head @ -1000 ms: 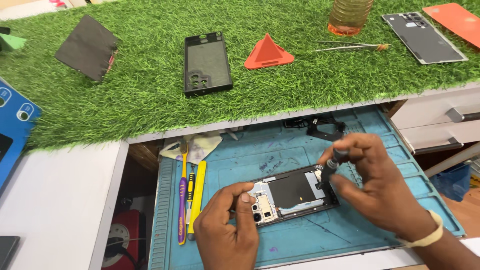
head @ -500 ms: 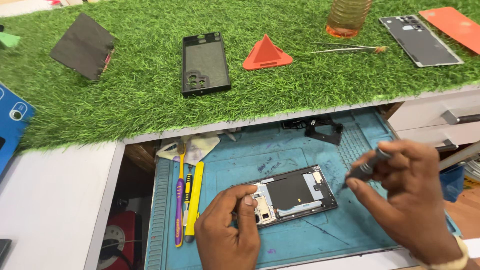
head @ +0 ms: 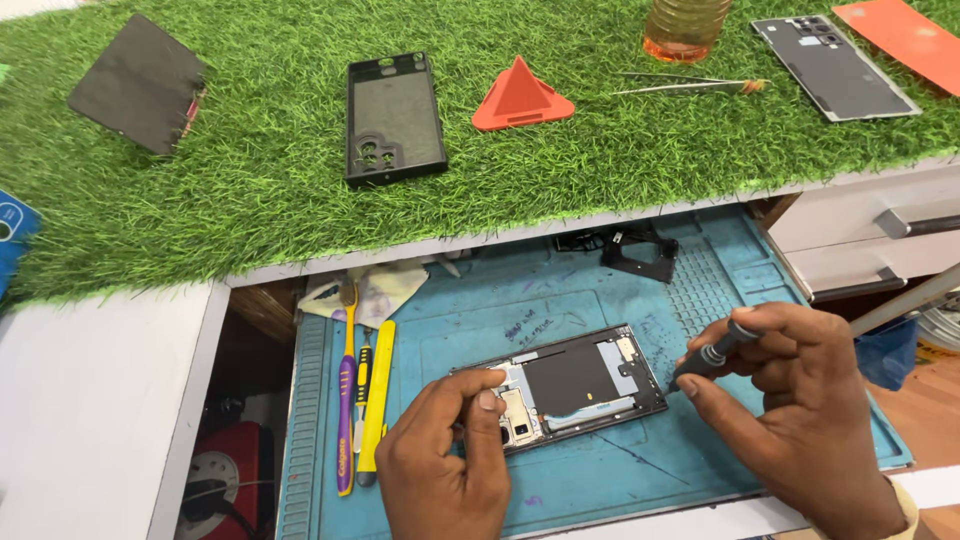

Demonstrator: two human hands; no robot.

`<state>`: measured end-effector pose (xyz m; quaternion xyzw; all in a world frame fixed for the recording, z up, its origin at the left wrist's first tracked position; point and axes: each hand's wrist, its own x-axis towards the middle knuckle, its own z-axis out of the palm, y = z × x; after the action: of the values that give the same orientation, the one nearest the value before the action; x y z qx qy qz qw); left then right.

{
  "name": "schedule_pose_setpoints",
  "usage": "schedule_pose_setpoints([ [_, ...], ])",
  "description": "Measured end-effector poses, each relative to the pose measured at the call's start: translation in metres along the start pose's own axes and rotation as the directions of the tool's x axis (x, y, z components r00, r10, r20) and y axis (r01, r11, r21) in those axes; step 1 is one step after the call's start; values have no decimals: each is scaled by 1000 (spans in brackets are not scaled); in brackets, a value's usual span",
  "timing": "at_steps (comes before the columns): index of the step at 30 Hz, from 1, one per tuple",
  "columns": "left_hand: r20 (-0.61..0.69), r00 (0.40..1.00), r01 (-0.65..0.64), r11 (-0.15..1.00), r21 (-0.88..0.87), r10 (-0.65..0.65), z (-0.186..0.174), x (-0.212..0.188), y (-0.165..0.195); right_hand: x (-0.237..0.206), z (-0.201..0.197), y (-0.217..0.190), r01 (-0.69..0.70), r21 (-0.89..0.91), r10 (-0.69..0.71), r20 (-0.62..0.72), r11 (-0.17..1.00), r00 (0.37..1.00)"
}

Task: The person uses a screwdriver to remove screws from a disassembled smartphone chassis placed on a blue mat. They then flip the chassis over and continue unscrewing additional screws from the other side.

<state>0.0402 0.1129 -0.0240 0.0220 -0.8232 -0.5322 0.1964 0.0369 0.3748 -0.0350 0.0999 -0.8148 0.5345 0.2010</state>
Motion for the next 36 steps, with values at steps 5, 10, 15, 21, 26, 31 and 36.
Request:
schedule_pose_setpoints([
  [5, 13, 1000, -3, 1000, -6, 3, 0, 1, 1, -1, 3, 0, 72, -125, -78, -42, 989, 996],
  [10, 9, 999, 53, 999, -4, -53, -1, 0, 6, -1, 5, -4, 101, -222, -121, -75, 970, 990],
  [15, 15, 997, 72, 997, -7, -71, -2, 1, 8, 1, 7, -10, 56, -242, -81, -94, 969, 992],
  [21, 18, 998, 57, 998, -10, -56, -2, 1, 7, 2, 9, -7, 102, -246, -126, -83, 964, 989],
  [26, 17, 998, 68, 998, -15, -67, -1, 0, 6, 0, 9, -3, 141, -265, -165, -73, 954, 984],
  [31, 12, 998, 54, 998, -12, -54, -1, 0, 5, -2, 4, 2, 212, -36, -211, 22, 977, 977],
  [36, 19, 998, 64, 998, -6, -64, -2, 0, 7, -3, 0, 2, 193, 45, -197, 132, 980, 972],
])
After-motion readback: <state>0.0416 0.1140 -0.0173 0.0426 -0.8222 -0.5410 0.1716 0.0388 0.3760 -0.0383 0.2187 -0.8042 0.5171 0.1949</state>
